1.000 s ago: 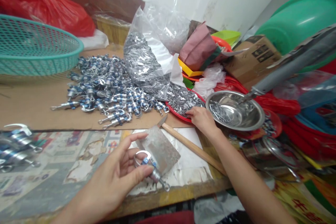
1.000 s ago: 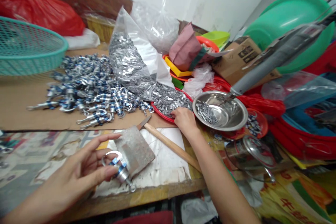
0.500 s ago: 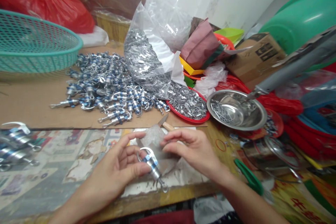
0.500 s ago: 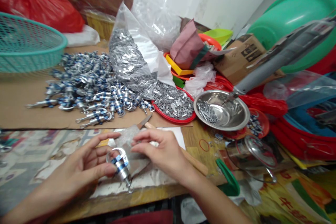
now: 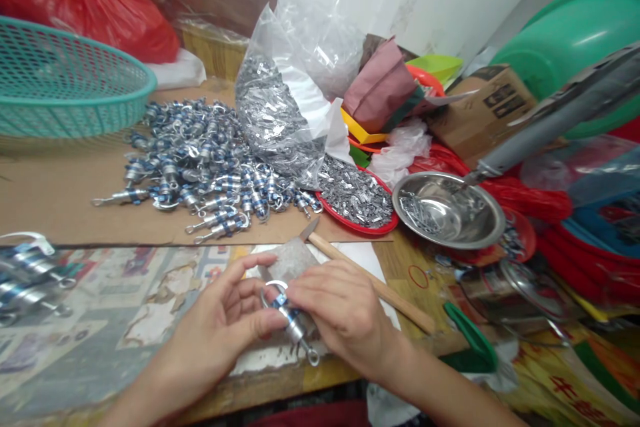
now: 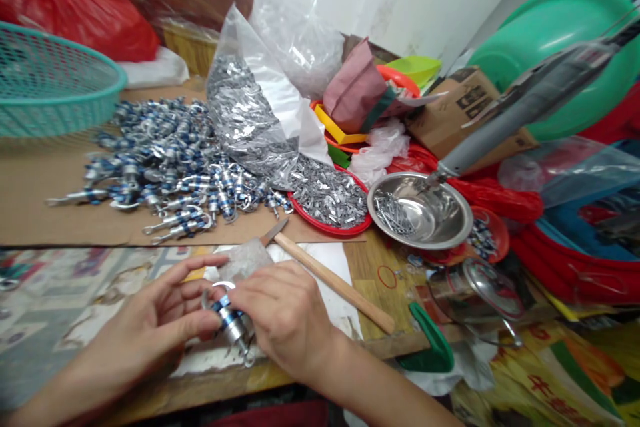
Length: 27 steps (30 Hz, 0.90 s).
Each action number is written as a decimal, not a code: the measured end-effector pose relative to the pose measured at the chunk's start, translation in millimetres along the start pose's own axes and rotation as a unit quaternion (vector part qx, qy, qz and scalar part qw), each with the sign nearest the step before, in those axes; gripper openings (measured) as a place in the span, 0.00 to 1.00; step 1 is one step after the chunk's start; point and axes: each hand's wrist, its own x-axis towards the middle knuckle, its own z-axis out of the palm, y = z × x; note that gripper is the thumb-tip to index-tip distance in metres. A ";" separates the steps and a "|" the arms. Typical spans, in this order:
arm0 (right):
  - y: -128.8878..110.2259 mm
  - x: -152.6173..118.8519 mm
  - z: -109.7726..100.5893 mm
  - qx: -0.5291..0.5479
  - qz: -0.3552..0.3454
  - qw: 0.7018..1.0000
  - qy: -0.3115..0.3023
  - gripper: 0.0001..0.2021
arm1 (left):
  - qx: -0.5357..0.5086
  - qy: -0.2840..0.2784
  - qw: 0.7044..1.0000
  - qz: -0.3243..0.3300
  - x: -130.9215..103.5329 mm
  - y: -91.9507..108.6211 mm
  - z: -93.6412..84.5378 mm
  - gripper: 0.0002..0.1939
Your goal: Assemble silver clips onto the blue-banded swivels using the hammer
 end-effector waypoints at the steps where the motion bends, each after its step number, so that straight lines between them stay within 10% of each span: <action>1: -4.4 -1.3 0.3 -0.033 -0.005 0.999 -0.012 0.09 | 0.000 0.004 1.000 0.000 -0.4 0.7 0.7 0.32; 9: -32.9 -26.1 12.1 -0.234 0.048 0.971 -0.018 0.19 | 0.000 0.038 0.999 -0.007 -3.1 2.8 4.3 0.31; 22: -23.8 -20.4 -4.0 -0.049 0.107 0.993 -0.032 0.15 | -0.009 0.026 1.000 -0.006 -1.5 -0.6 1.4 0.30; 27: -12.0 -2.9 -7.7 -0.041 0.118 0.983 -0.135 0.16 | -0.006 0.019 1.000 -0.004 -1.6 -2.5 1.2 0.29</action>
